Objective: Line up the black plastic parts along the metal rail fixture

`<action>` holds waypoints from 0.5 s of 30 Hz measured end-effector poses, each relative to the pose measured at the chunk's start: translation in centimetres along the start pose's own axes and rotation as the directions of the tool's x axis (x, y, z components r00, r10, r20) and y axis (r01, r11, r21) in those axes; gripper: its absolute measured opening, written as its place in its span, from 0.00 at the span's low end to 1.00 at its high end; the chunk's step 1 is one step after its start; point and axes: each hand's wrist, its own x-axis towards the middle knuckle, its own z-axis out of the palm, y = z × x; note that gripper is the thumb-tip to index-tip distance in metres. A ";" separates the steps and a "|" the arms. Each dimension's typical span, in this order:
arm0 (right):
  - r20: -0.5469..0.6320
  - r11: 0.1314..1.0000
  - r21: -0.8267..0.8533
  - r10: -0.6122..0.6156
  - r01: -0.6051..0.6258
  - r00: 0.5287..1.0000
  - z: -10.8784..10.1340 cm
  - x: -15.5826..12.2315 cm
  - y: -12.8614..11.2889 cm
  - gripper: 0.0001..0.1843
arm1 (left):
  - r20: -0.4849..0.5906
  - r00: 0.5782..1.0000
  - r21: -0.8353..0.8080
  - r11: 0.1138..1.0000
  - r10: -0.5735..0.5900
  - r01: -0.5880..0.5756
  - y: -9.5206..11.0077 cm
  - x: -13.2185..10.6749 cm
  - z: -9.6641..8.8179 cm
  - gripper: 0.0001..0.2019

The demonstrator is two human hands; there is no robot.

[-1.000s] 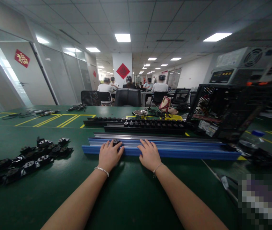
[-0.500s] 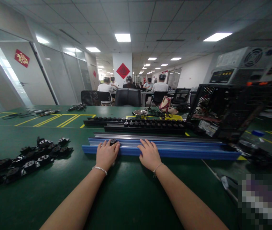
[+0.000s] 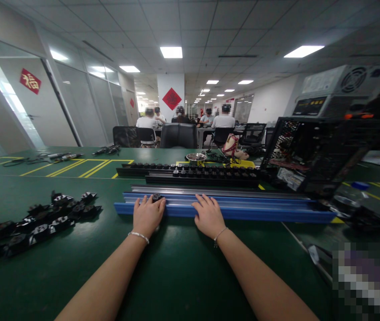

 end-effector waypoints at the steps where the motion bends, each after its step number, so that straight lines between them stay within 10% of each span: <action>1: 0.000 1.000 0.001 -0.001 0.001 1.000 0.0 0.0 0.0 0.21 | -0.003 1.000 -0.002 1.000 -0.001 0.001 0.0 0.0 0.0 0.20; 15: -0.014 1.000 0.004 -0.002 0.002 1.000 0.1 0.0 0.0 0.20 | -0.061 0.998 0.014 0.999 -0.030 0.030 -0.8 -0.2 0.4 0.20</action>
